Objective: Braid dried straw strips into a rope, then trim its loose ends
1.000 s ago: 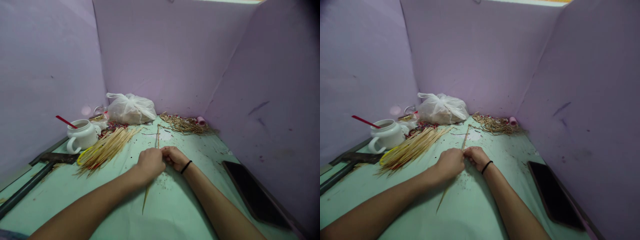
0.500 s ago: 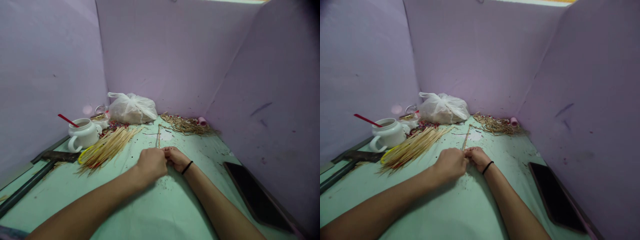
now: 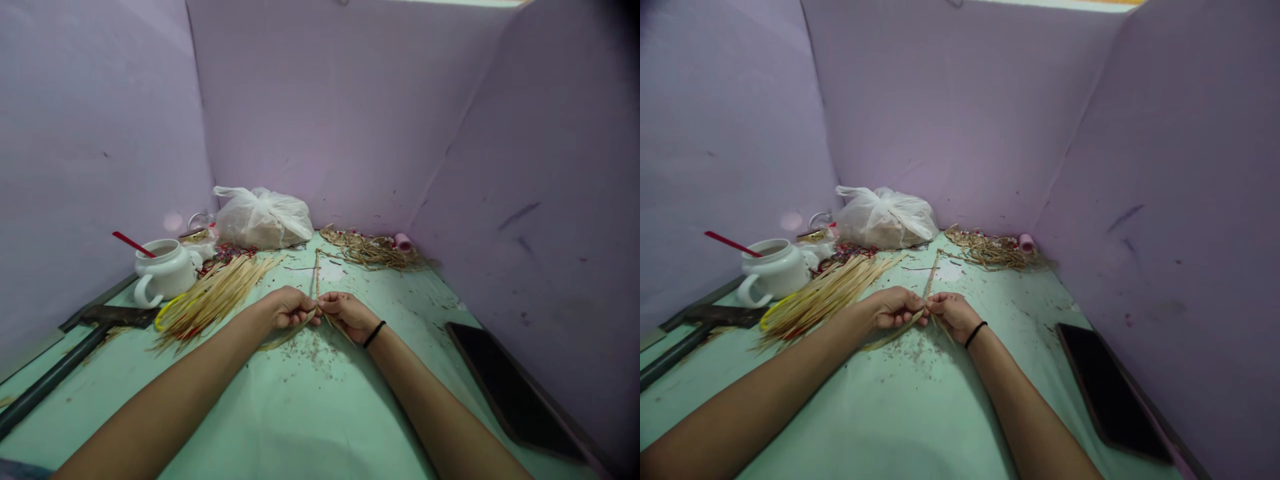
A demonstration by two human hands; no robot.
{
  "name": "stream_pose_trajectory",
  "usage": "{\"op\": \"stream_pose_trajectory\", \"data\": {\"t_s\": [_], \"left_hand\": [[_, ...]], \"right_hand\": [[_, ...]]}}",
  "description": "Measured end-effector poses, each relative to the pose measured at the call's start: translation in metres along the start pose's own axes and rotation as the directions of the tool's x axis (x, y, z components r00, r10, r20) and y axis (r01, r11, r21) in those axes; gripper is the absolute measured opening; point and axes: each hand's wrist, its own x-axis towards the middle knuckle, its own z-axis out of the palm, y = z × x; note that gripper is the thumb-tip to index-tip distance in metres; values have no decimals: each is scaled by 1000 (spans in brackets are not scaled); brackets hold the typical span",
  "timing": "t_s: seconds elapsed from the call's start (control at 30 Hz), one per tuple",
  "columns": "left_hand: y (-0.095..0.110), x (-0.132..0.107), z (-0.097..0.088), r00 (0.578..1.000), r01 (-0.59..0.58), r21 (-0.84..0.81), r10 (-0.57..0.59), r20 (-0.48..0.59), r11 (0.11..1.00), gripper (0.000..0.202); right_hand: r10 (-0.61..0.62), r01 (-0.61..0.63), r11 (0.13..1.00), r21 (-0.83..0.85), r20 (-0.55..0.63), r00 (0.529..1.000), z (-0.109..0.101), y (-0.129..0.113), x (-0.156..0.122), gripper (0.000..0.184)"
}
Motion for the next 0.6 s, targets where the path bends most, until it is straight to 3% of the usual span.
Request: {"op": "stream_pose_trajectory", "data": {"t_s": [0.2, 0.43, 0.6], "left_hand": [[-5, 3, 1, 997, -57, 33, 59, -55, 998, 16], [-6, 1, 5, 981, -138, 159, 157, -112, 978, 9], [-6, 0, 0, 974, -165, 249, 197, -110, 954, 11]], "right_hand": [[28, -28, 992, -120, 2, 1000, -1, -4, -1, 7], [49, -47, 995, -86, 27, 998, -2, -5, -3, 7], [-39, 41, 987, -158, 14, 999, -4, -1, 2, 3]]}}
